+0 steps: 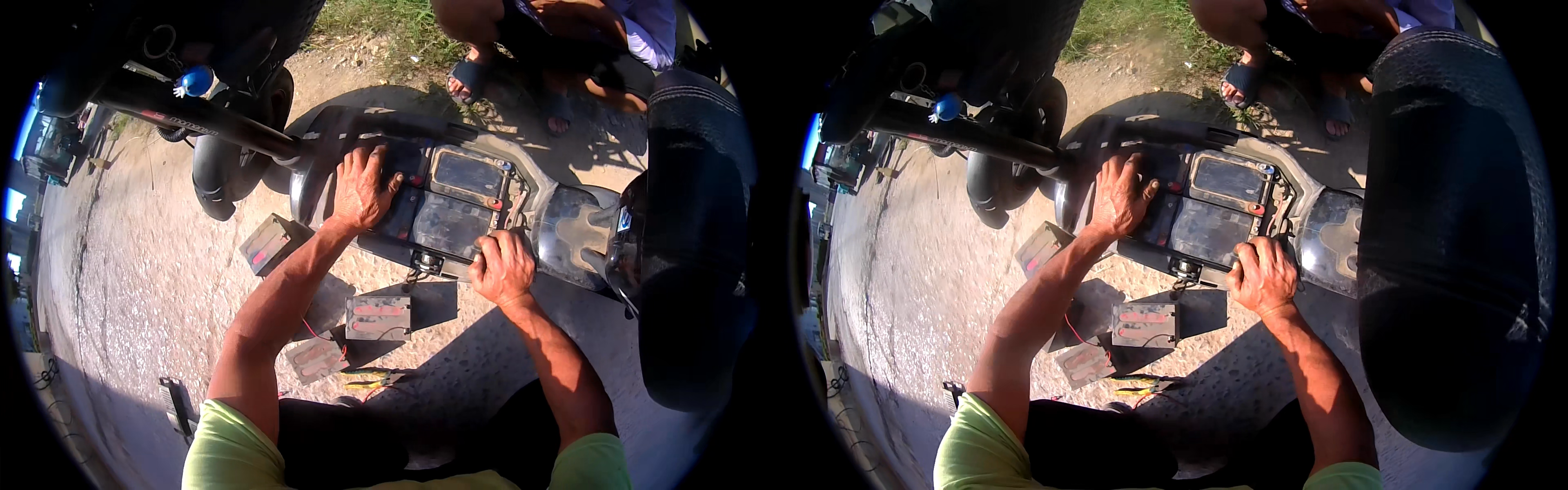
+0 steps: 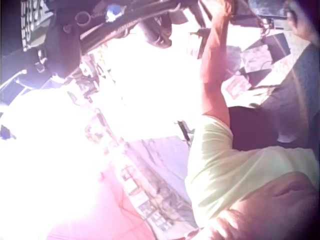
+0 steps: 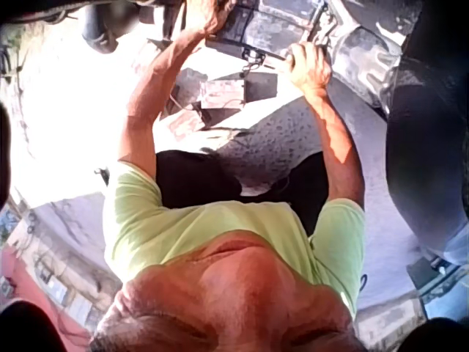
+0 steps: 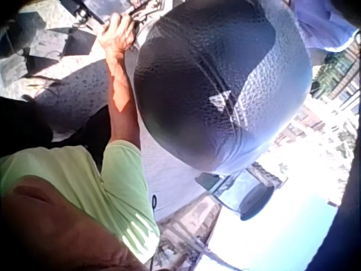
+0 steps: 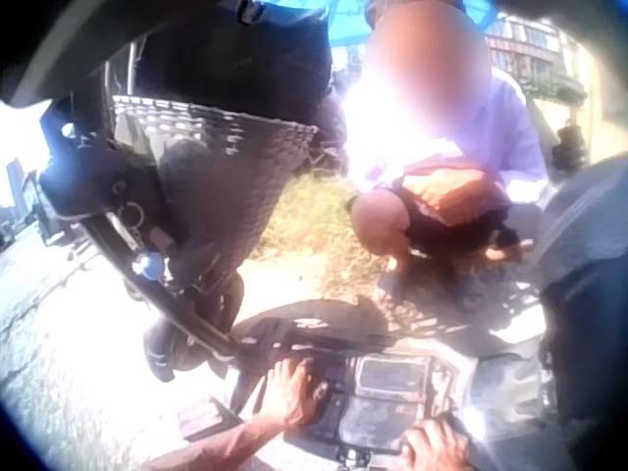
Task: The person installs several batteries into the under-seat compartment of a scooter. They place each battery into the compartment, connect the red and black wires between them, and tighten the terminal nuts using a wrench and pliers.
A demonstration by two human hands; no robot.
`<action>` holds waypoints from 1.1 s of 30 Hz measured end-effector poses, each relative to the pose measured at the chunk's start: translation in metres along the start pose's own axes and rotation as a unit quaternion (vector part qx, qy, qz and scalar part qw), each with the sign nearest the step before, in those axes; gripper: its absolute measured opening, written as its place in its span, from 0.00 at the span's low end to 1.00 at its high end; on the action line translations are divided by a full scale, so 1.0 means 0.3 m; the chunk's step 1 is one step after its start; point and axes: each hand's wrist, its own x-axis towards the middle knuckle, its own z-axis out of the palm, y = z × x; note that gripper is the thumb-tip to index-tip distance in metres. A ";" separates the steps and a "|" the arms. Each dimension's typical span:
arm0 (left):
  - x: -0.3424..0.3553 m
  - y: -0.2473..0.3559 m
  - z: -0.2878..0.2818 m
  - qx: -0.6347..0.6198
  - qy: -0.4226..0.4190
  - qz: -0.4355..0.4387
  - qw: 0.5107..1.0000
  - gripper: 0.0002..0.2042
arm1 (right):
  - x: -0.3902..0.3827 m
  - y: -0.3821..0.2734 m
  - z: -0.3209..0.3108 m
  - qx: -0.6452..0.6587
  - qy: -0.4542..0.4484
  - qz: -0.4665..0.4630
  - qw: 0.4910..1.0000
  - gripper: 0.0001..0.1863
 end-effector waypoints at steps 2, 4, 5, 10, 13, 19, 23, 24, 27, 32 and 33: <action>-0.008 0.029 0.039 0.061 -0.022 0.009 0.998 0.29 | -0.002 0.006 -0.006 -0.004 -0.003 -0.004 1.000 0.15; -0.003 0.028 0.037 0.050 -0.032 0.006 0.998 0.28 | 0.001 0.002 -0.001 -0.008 0.001 -0.004 1.000 0.15; -0.008 0.030 0.034 0.045 -0.037 0.005 0.998 0.28 | -0.009 0.002 -0.009 -0.006 -0.014 0.002 1.000 0.15; -0.025 0.050 0.006 -0.029 -0.018 0.035 0.999 0.21 | -0.009 -0.003 -0.006 -0.005 -0.003 -0.001 1.000 0.15; -0.064 0.081 -0.005 -0.052 -0.086 0.079 0.992 0.14 | -0.001 0.003 -0.003 -0.009 -0.006 0.004 1.000 0.14; -0.033 0.129 0.011 -0.060 -0.092 0.020 0.994 0.15 | -0.012 -0.004 -0.008 -0.010 -0.002 0.009 1.000 0.14; -0.039 0.149 0.039 -0.027 -0.043 -0.024 0.998 0.14 | -0.016 0.014 0.006 -0.013 -0.009 -0.005 1.000 0.14; -0.043 0.128 0.051 -0.029 -0.047 -0.030 0.998 0.15 | -0.019 0.009 0.011 -0.008 -0.008 -0.004 1.000 0.14; -0.064 0.118 0.050 -0.049 -0.022 0.001 0.999 0.15 | -0.021 0.012 0.009 -0.003 -0.005 -0.002 1.000 0.13; -0.059 0.130 0.020 -0.120 -0.067 -0.055 0.989 0.12 | -0.031 0.009 0.004 -0.011 -0.006 0.004 1.000 0.14; -0.060 0.138 0.026 -0.099 -0.060 -0.068 0.991 0.13 | -0.023 0.012 0.003 -0.013 -0.006 0.005 1.000 0.14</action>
